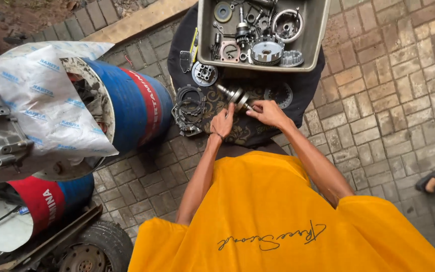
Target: Inspecting a motorcycle crankshaft by rotating the connecting rod and wiping it clean with a cloth
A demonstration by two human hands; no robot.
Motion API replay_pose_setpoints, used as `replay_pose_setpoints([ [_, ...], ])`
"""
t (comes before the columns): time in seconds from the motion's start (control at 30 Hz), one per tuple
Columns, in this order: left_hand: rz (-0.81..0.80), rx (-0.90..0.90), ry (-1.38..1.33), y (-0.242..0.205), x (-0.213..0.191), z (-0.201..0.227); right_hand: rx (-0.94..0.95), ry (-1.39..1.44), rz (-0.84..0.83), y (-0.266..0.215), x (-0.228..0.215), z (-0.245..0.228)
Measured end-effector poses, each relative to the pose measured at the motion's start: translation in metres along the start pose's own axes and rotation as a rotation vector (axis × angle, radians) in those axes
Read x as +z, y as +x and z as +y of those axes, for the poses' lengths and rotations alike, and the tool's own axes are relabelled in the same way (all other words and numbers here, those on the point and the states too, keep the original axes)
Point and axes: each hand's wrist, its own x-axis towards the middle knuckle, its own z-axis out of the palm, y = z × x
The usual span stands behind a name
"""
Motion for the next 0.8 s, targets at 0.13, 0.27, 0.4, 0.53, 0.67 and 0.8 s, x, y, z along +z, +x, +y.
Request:
replay_pose_setpoints([
  [0.13,-0.083,-0.087,0.105,-0.012,-0.007,-0.013,0.034,-0.02,0.059,-0.004,-0.005,0.02],
  [0.27,-0.115,-0.135,0.038,-0.016,-0.011,-0.025,-0.091,0.003,0.113,-0.002,-0.001,0.044],
  [0.4,-0.149,-0.122,-0.003,-0.032,-0.027,-0.008,-0.223,0.02,0.255,-0.01,0.009,0.034],
  [0.53,-0.201,-0.101,-0.001,-0.031,-0.038,0.003,-0.238,0.16,0.418,-0.017,0.02,-0.006],
  [0.67,-0.279,-0.115,-0.05,-0.039,-0.049,0.008,-0.323,0.077,0.551,-0.023,0.035,-0.035],
  [0.8,-0.318,-0.087,-0.082,-0.034,-0.046,-0.001,-0.386,0.085,0.585,-0.013,0.045,-0.04],
])
